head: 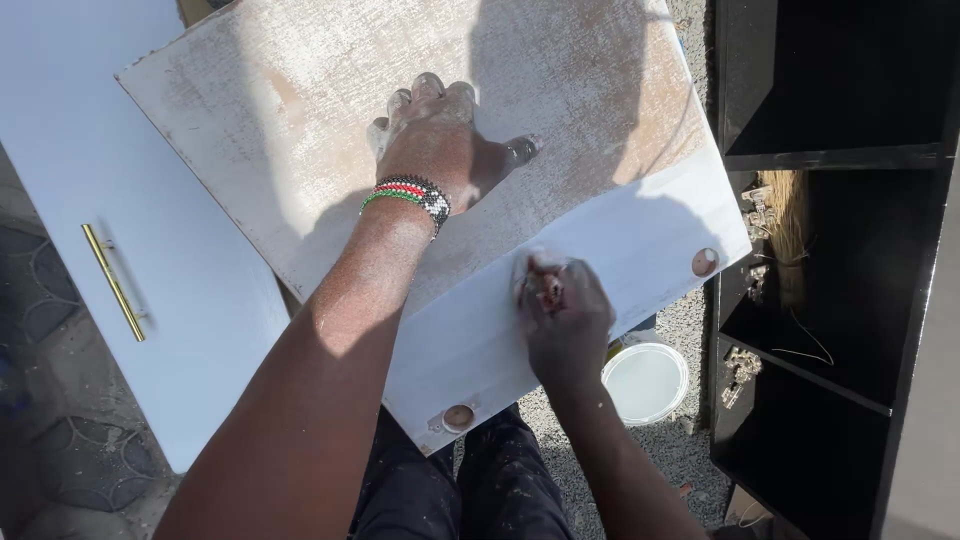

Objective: The person carries a paint bucket and a cloth, then places the bucket down. They pick up a wooden board and apply white paint to its surface using the cloth, repeatedly dipping the cloth into the bucket to reload paint.

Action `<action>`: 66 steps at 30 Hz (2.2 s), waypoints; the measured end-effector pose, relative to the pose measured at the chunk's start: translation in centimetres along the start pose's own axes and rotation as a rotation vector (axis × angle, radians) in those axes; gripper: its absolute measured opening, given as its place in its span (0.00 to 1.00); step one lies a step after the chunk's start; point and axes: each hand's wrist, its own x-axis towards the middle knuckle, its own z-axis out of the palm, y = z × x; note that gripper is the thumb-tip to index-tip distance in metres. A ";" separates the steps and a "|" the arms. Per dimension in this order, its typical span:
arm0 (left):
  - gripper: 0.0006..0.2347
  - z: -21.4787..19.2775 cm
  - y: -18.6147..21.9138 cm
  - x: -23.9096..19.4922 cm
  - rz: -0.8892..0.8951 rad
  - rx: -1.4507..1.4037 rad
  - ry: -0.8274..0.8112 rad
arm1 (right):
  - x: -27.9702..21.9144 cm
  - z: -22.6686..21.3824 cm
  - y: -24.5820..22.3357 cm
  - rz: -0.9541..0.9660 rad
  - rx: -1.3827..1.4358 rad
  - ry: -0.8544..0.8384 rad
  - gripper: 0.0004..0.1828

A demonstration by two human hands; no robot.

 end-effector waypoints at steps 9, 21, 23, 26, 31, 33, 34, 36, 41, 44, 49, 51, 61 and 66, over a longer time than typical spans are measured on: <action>0.40 0.1 -0.5 0.7 0.015 -0.067 -0.141 | 7.1 -2.9 0.6 -0.314 -0.022 -0.121 0.05; 0.47 -1.2 -0.2 0.1 -0.008 -0.048 -0.122 | -8.9 3.6 -13.6 -0.331 0.048 -0.935 0.05; 0.42 -3.8 0.4 -1.2 0.001 -0.117 -0.191 | -1.8 0.5 -7.6 -0.416 -0.025 -0.393 0.22; 0.41 -4.0 0.0 -1.2 0.026 -0.132 -0.218 | 16.4 -3.8 10.4 0.193 -0.075 -0.081 0.15; 0.42 -2.2 -0.4 0.7 -0.006 -0.070 -0.122 | 16.0 -3.2 7.1 -0.001 0.083 0.047 0.08; 0.45 -1.7 -0.2 -1.4 -0.045 -0.072 -0.186 | 1.3 3.3 0.1 -0.246 -0.171 0.104 0.24; 0.45 -2.3 0.3 -1.3 -0.058 -0.092 -0.183 | -4.8 5.9 -6.9 -0.199 0.123 -0.158 0.20; 0.45 -2.4 0.4 -1.2 -0.057 -0.102 -0.177 | -12.8 8.0 -17.2 -0.157 0.419 -0.407 0.21; 0.26 -0.3 -0.9 -3.9 -0.052 -0.174 -0.065 | -12.3 -1.7 -17.8 -0.006 0.621 -0.580 0.23; 0.06 4.2 -2.1 -10.1 0.329 -0.436 0.135 | -13.0 -8.4 -6.0 0.068 0.500 -0.279 0.19; 0.17 11.9 3.2 -24.6 0.224 -0.985 -0.448 | -16.6 -13.9 14.0 0.621 0.201 -0.165 0.17; 0.17 18.9 3.5 -27.4 0.139 -1.066 -0.645 | -17.8 -13.5 20.5 0.775 0.093 -0.252 0.19; 0.27 42.9 2.9 -26.5 -0.184 -0.492 -0.791 | -21.5 2.9 41.6 0.799 -0.089 -0.418 0.29; 0.29 45.6 4.3 -26.1 -0.248 -0.698 -0.646 | -20.8 5.4 43.7 0.893 -0.154 -0.560 0.26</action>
